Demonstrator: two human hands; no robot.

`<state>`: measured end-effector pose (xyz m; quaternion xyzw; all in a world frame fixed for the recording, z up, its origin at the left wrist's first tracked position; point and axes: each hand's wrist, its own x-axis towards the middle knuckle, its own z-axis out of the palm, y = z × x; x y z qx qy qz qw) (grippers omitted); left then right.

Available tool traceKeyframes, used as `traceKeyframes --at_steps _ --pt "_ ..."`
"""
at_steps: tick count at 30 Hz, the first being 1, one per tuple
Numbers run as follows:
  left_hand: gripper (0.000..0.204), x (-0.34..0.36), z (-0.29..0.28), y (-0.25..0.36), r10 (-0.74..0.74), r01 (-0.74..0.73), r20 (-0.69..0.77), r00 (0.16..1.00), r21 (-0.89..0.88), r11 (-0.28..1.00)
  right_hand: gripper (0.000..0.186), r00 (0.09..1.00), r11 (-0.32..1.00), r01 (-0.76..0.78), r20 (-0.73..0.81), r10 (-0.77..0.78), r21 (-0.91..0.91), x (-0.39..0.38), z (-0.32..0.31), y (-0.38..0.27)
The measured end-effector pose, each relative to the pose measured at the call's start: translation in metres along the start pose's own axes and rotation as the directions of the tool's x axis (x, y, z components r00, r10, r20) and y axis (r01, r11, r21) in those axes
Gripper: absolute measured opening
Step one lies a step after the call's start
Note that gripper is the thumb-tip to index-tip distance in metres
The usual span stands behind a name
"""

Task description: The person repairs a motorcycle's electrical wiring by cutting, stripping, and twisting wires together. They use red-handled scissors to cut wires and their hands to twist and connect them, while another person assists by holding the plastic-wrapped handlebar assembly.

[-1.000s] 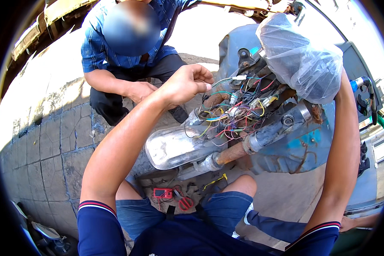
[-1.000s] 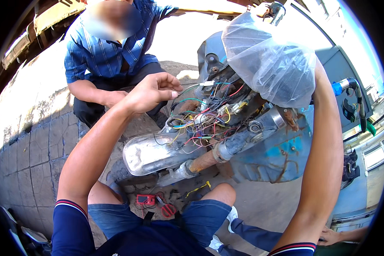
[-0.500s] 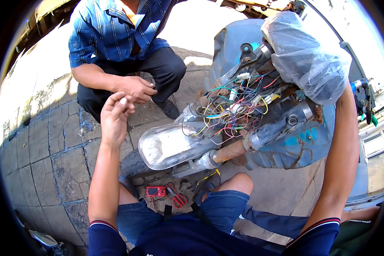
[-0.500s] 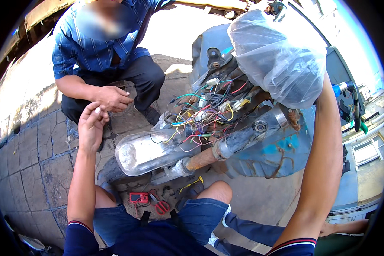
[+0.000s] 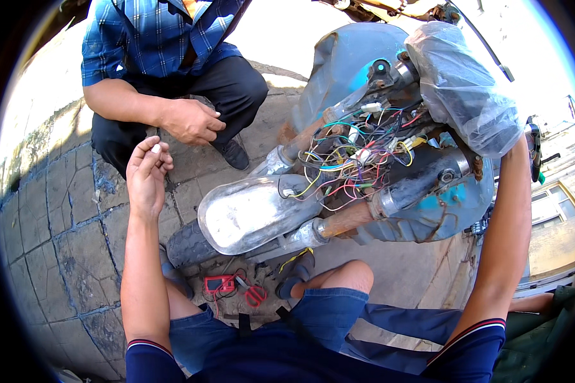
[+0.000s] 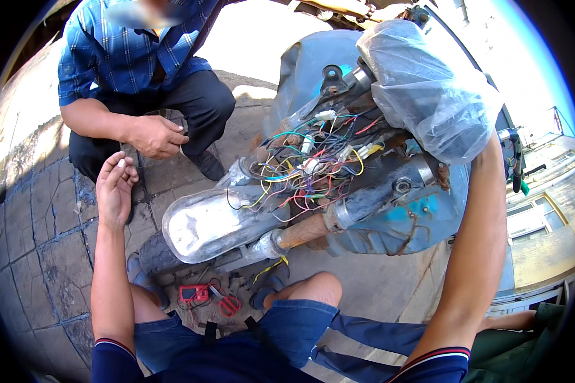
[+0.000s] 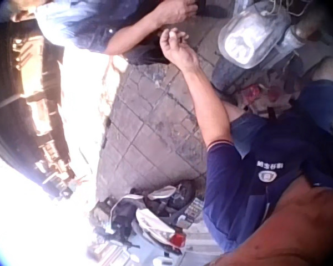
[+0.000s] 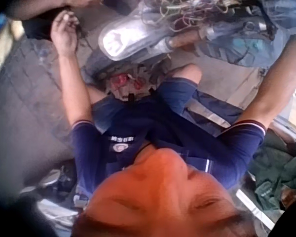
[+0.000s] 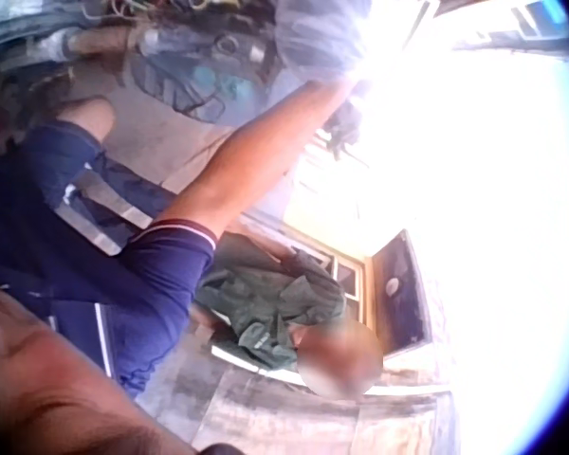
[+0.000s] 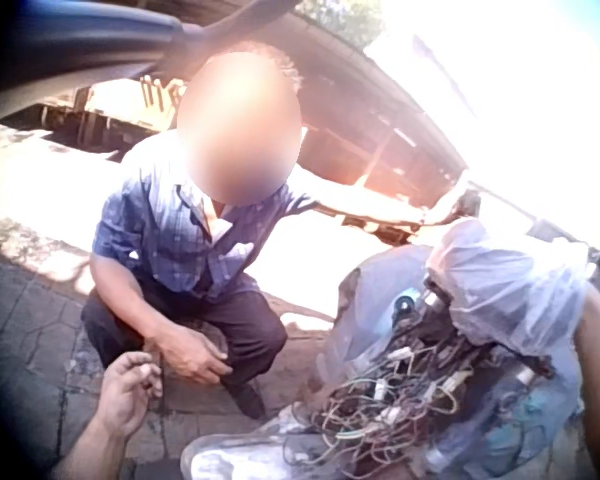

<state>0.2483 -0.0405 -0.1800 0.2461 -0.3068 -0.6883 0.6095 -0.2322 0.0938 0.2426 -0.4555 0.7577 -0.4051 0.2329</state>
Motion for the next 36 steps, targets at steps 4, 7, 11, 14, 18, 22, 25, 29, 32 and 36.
traceKeyframes --at_steps 4,7,11,14,18,22,25,29,32,36 --pt "0.02 -0.002 0.009 -0.001 0.005 -0.005 -0.018 1.0 0.011 1.0 0.036 1.0 1.0 -0.02 0.003 0.02 -0.011 0.0 -0.002 0.0" --pt "0.02 -0.008 0.015 -0.001 0.025 -0.025 0.002 1.0 0.001 1.0 0.036 1.0 0.999 -0.028 0.005 0.028 -0.021 0.001 -0.002 0.0" --pt "0.022 -0.022 0.023 -0.002 0.017 -0.018 0.026 1.0 0.02 1.0 0.036 1.0 1.0 -0.003 -0.019 0.003 -0.02 0.001 -0.007 -0.001" --pt "0.023 -0.038 0.03 -0.002 0.018 -0.02 0.056 0.998 0.033 0.999 0.037 0.971 0.991 0.137 -0.198 -0.136 -0.011 -0.012 -0.018 -0.001" --pt "0.024 -0.057 0.03 -0.001 0.029 -0.036 0.075 0.997 0.101 0.994 0.044 0.716 0.905 0.344 -0.553 -0.425 -0.251 -0.047 -0.023 0.0" --pt "0.022 -0.068 0.023 0.01 0.053 -0.058 0.033 0.998 0.141 0.988 0.041 0.625 0.815 0.306 -0.543 -0.561 -0.491 -0.12 0.009 -0.001" --pt "0.023 -0.069 0.02 0.007 0.049 -0.052 0.029 0.998 0.141 0.989 0.045 0.6 0.755 0.298 -0.501 -0.624 -0.584 -0.142 0.015 0.0" --pt "0.023 -0.067 0.025 0.002 0.044 -0.047 0.026 0.999 0.134 0.99 0.045 0.702 0.835 0.268 -0.497 -0.511 -0.481 -0.131 0.0 -0.016" --pt "0.022 -0.065 0.034 0.0 0.034 -0.037 0.029 0.999 0.106 0.994 0.043 0.76 0.865 0.211 -0.48 -0.438 -0.455 -0.108 0.005 -0.027" --pt "0.022 -0.061 0.04 0.002 0.054 -0.057 0.048 0.997 0.058 0.997 0.04 0.909 0.897 -0.053 -0.393 -0.138 -0.438 -0.065 -0.006 -0.031"
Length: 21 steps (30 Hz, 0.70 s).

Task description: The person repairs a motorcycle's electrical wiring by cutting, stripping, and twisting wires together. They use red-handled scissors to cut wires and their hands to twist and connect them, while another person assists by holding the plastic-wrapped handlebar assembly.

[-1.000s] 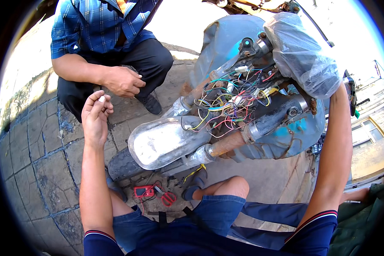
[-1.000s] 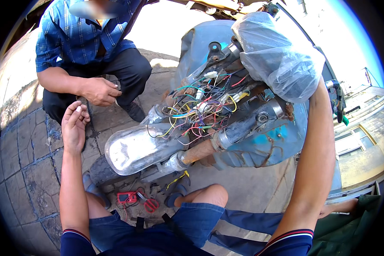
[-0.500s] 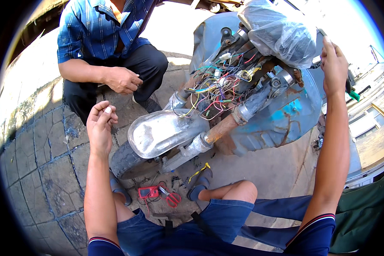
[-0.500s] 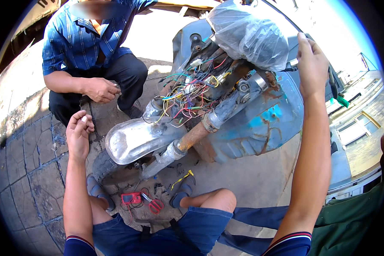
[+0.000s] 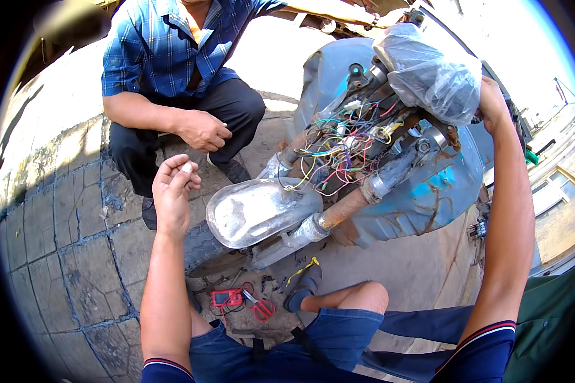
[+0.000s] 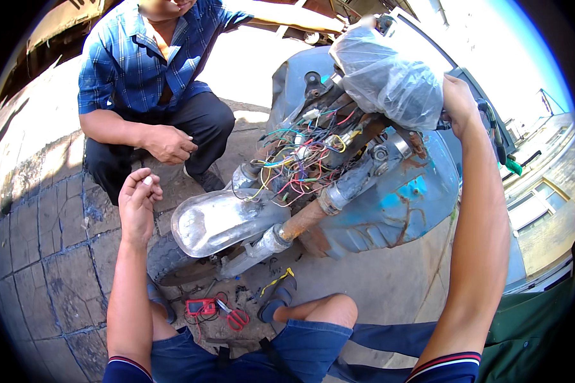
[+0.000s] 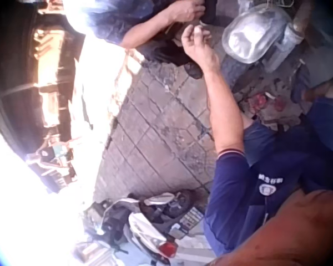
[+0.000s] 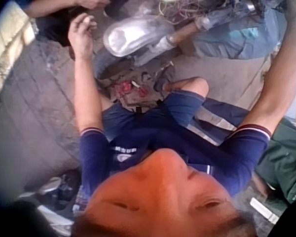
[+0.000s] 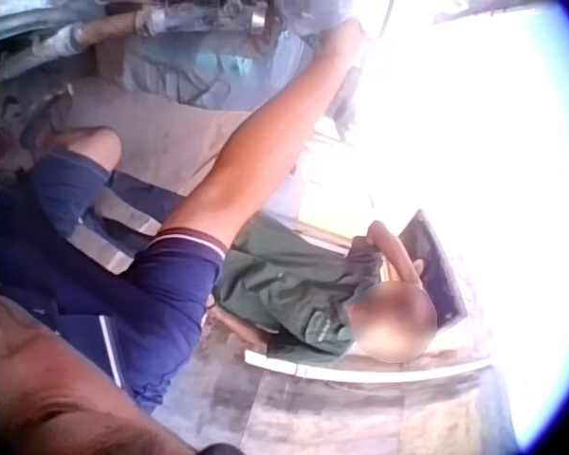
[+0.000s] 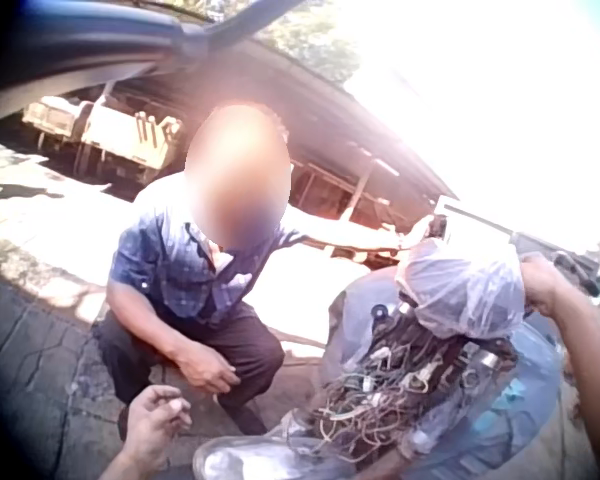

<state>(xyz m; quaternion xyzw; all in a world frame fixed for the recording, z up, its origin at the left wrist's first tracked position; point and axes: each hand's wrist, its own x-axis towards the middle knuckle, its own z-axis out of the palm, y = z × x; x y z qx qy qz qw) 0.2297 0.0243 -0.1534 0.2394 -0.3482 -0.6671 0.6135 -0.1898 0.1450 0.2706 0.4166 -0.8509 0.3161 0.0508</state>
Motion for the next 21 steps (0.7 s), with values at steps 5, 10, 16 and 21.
traceKeyframes --at_steps 5,10,16,21 --pt "0.022 0.007 0.009 0.0 -0.031 0.032 0.029 0.999 -0.044 0.999 0.037 0.986 0.948 0.017 0.149 -0.068 0.318 0.056 0.006 0.025" --pt "0.023 0.015 0.018 -0.006 -0.078 0.081 0.05 0.996 -0.071 0.994 0.037 0.975 0.94 -0.022 0.214 -0.055 0.34 0.066 0.021 0.014" --pt "0.026 0.012 0.036 -0.016 -0.094 0.083 0.098 0.991 0.106 0.991 0.037 0.972 0.93 -0.045 0.231 -0.044 0.365 0.066 0.03 0.012" --pt "0.028 0.009 0.044 -0.016 -0.076 0.062 0.098 0.992 0.142 0.988 0.037 0.973 0.92 -0.034 0.225 -0.059 0.39 0.062 0.031 0.006"
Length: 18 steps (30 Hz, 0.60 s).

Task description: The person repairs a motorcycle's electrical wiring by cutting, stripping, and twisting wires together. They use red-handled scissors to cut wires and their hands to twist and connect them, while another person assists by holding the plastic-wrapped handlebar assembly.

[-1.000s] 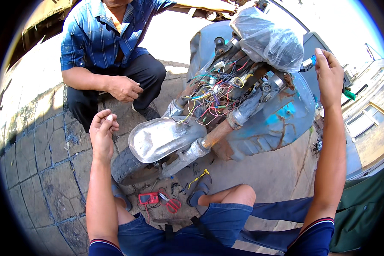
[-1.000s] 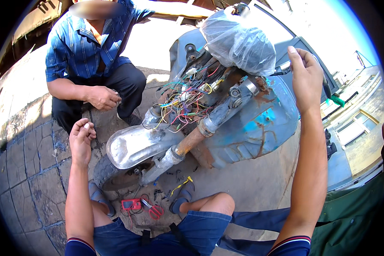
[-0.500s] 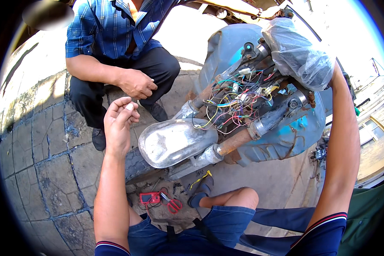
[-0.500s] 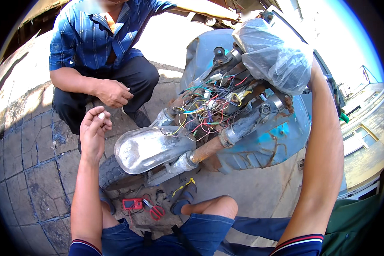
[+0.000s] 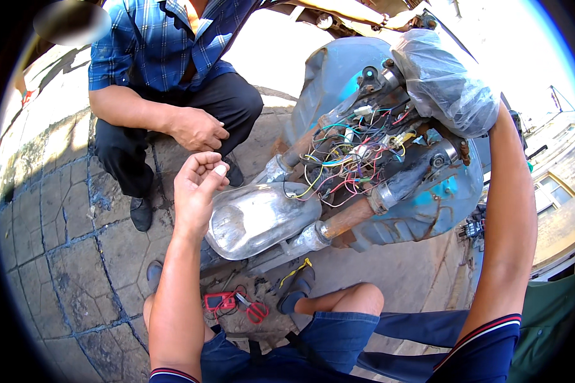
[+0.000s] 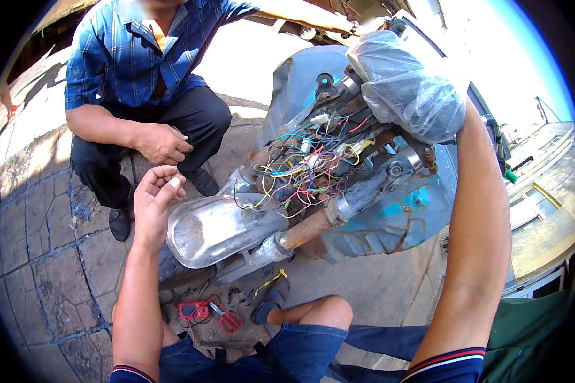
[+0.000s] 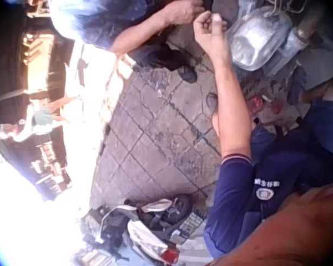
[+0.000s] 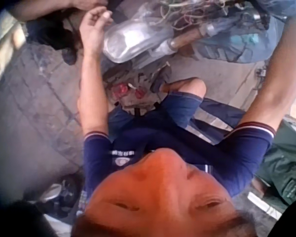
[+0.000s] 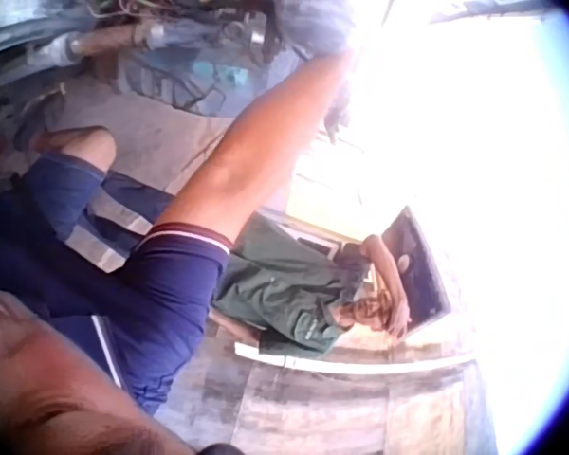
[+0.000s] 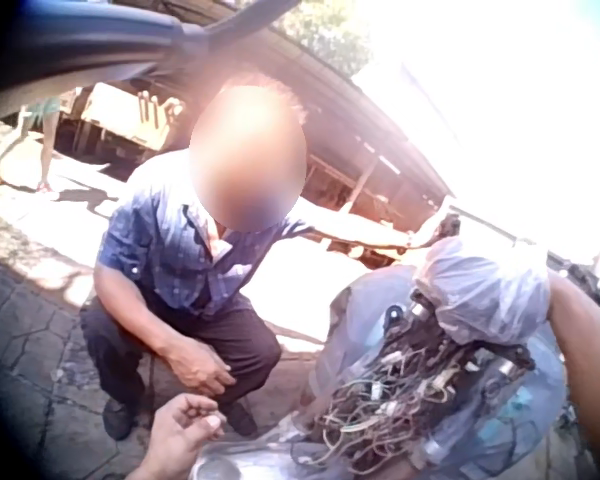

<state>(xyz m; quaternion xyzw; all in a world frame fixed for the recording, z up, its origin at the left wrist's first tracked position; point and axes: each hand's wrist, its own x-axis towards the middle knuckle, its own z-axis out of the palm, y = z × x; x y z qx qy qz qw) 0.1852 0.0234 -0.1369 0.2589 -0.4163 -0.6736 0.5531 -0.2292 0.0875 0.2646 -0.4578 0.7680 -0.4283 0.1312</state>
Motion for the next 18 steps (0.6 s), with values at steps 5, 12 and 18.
traceKeyframes --at_steps 5,12,18 --pt "0.028 -0.002 0.007 0.001 0.017 -0.017 0.013 1.0 0.012 1.0 0.037 0.998 0.998 0.045 -0.053 -0.043 0.042 -0.008 -0.007 -0.001" --pt "0.028 -0.004 0.007 0.004 0.061 -0.062 0.046 0.997 0.035 0.997 0.031 0.726 0.893 0.418 -0.53 -0.438 -0.165 -0.095 0.012 -0.022" --pt "0.027 -0.009 0.01 0.006 0.077 -0.08 0.044 0.996 0.051 0.996 0.009 0.752 0.657 0.574 -0.003 -0.659 -0.488 -0.238 0.093 0.018"
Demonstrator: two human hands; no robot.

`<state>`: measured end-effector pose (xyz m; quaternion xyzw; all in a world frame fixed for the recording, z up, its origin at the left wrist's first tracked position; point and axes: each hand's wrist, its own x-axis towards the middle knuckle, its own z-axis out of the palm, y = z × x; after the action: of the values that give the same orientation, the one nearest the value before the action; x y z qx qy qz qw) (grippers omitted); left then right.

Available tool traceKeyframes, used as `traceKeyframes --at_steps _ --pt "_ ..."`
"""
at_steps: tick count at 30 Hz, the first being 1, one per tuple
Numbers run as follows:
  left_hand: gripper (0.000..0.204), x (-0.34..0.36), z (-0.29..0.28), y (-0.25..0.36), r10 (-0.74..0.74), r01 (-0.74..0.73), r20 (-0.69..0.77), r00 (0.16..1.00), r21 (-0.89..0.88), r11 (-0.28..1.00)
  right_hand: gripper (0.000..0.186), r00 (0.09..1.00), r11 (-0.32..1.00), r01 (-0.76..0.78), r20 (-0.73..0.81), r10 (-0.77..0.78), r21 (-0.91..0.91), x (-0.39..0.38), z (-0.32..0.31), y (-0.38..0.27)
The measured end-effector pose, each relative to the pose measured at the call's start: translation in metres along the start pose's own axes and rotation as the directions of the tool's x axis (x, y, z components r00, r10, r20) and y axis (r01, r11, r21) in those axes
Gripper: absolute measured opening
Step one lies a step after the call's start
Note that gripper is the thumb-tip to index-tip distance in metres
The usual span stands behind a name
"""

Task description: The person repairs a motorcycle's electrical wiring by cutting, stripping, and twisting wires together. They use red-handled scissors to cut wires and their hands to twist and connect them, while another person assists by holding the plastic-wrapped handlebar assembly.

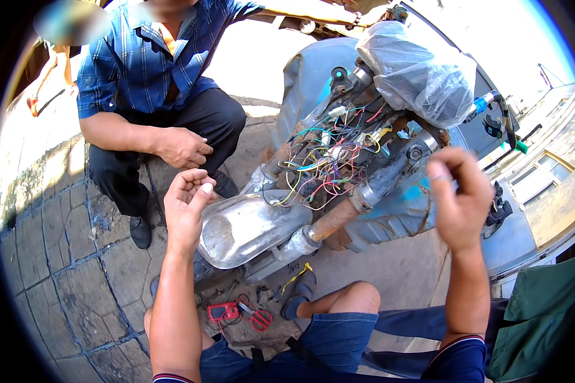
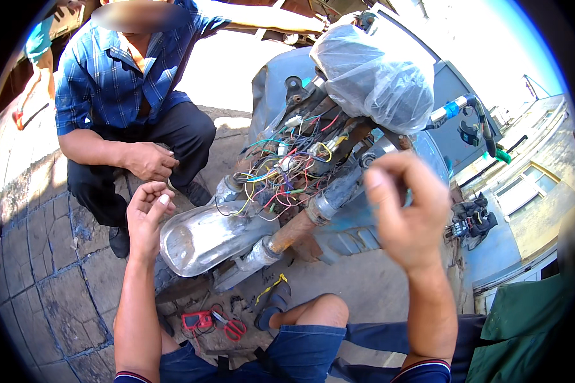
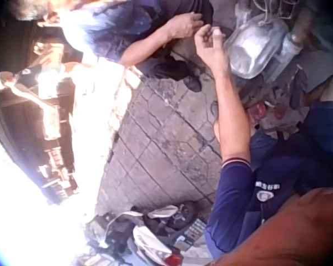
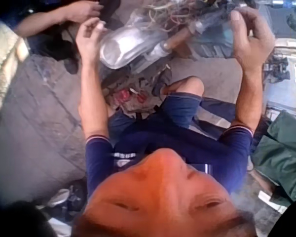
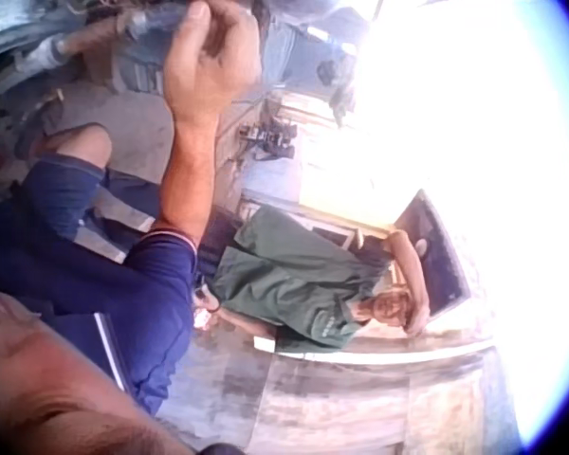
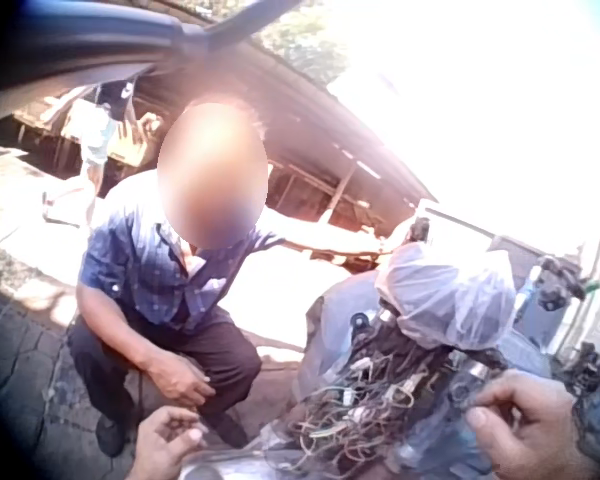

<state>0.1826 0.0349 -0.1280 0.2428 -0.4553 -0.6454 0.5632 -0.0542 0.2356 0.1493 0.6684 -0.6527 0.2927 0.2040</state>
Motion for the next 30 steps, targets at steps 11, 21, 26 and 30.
traceKeyframes --at_steps 11,21,26,30 --pt "0.029 -0.008 0.001 -0.001 0.031 -0.033 0.048 0.998 0.023 0.999 0.017 0.873 0.72 -0.486 0.241 0.423 0.495 -0.063 0.096 -0.002" --pt "0.029 -0.005 0.005 -0.001 0.046 -0.048 0.051 0.998 0.047 0.998 0.015 0.905 0.905 -0.424 0.044 0.423 0.027 -0.033 0.135 0.012" --pt "0.028 -0.004 0.004 -0.004 0.043 -0.045 0.045 0.998 0.046 0.998 0.014 0.901 0.892 -0.435 0.046 0.432 0.122 -0.03 0.145 0.022" --pt "0.027 -0.004 0.004 -0.003 0.026 -0.028 0.043 0.999 0.041 0.999 0.01 0.852 0.788 -0.477 -0.016 0.524 0.389 -0.031 0.137 0.025"
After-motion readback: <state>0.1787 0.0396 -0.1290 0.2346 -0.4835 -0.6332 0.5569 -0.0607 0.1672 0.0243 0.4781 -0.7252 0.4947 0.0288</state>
